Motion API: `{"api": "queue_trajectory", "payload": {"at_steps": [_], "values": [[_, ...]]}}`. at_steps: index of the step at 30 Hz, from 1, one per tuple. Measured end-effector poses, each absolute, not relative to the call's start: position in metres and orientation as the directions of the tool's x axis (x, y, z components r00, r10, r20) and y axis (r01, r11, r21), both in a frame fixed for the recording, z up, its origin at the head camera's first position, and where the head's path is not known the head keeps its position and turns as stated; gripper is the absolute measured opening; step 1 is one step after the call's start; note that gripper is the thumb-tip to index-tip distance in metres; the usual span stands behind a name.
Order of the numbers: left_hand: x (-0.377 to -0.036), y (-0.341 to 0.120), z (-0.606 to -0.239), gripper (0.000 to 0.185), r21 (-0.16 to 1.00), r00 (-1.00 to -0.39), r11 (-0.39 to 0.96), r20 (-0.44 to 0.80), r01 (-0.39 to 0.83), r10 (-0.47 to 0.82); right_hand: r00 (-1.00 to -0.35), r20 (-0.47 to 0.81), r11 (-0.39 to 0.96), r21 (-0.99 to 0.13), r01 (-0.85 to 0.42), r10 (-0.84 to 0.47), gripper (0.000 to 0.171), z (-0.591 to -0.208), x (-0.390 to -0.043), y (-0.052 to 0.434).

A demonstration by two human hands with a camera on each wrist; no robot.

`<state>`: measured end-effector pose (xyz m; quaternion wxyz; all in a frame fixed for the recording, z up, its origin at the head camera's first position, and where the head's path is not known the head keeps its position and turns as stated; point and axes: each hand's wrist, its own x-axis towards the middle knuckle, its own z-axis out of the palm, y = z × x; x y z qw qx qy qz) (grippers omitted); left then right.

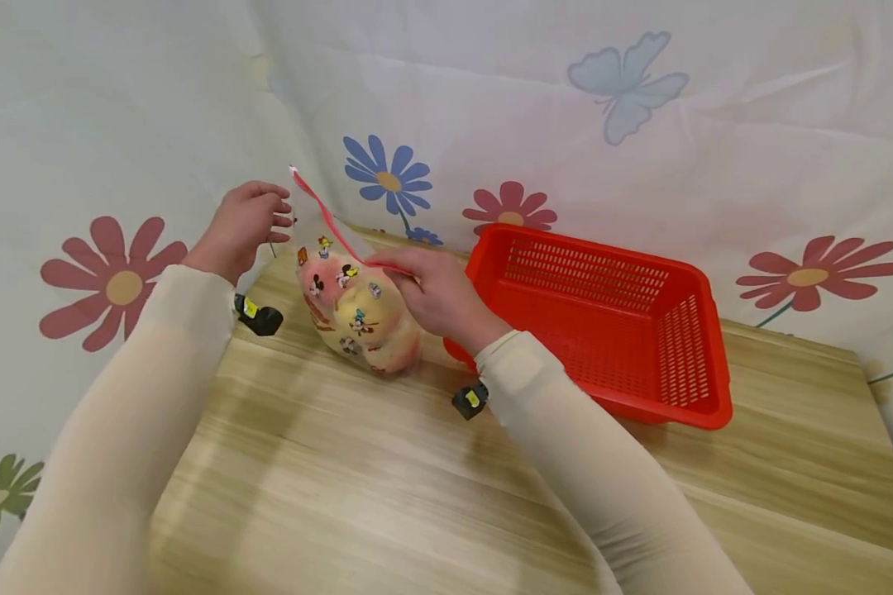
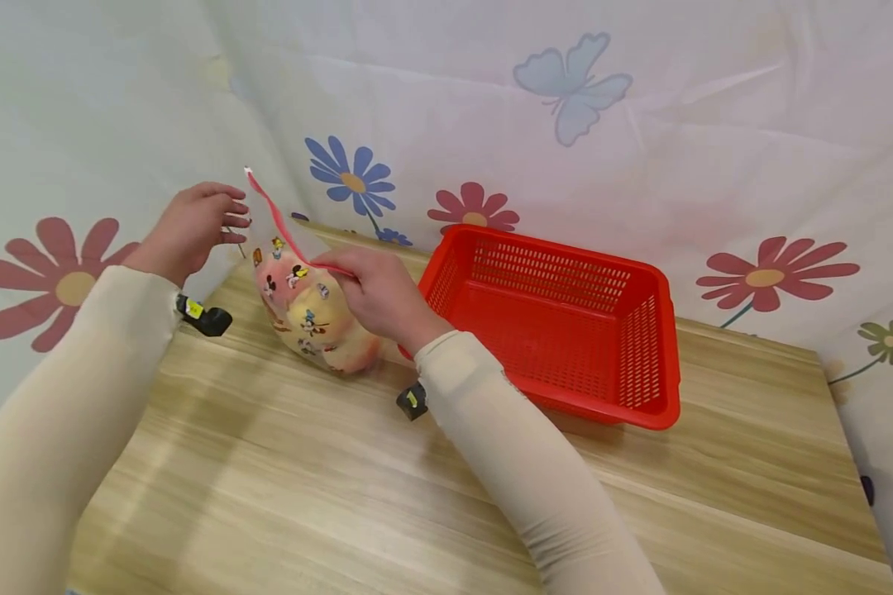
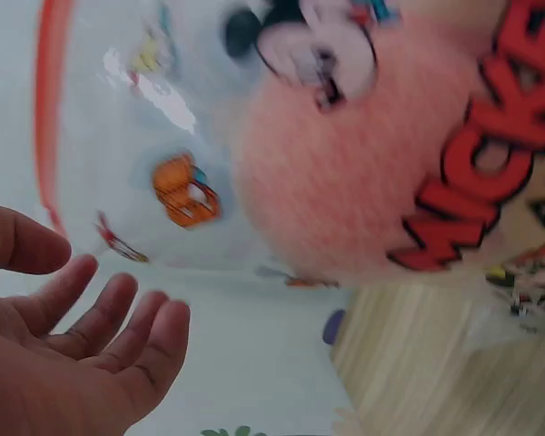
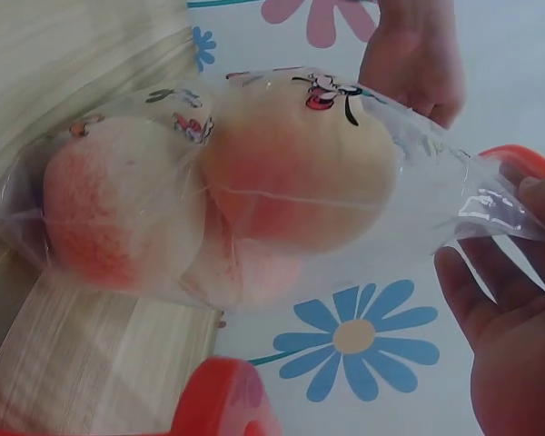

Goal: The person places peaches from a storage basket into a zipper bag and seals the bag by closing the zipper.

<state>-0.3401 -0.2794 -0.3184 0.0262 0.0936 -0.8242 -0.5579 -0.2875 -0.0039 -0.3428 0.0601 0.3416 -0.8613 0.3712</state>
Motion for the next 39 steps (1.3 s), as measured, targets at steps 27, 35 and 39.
{"api": "queue_trajectory", "payload": {"at_steps": [27,35,39], "values": [[-0.328,-0.337,-0.341,0.025,0.977,-0.992,-0.171,0.117,0.124,-0.052,-0.826,0.358,0.516,-0.654,-0.554,-0.435,0.027,-0.339,-0.288,0.015],[-0.304,-0.357,-0.337,0.014,0.958,-0.973,-0.231,0.201,0.171,0.115,-0.827,0.275,0.470,-0.716,-0.517,-0.491,0.025,-0.332,-0.283,0.023],[-0.293,-0.368,-0.329,0.025,0.962,-0.923,-0.242,0.203,0.126,0.327,-0.801,0.210,0.414,-0.766,-0.492,-0.561,0.023,-0.325,-0.279,0.025]]}}
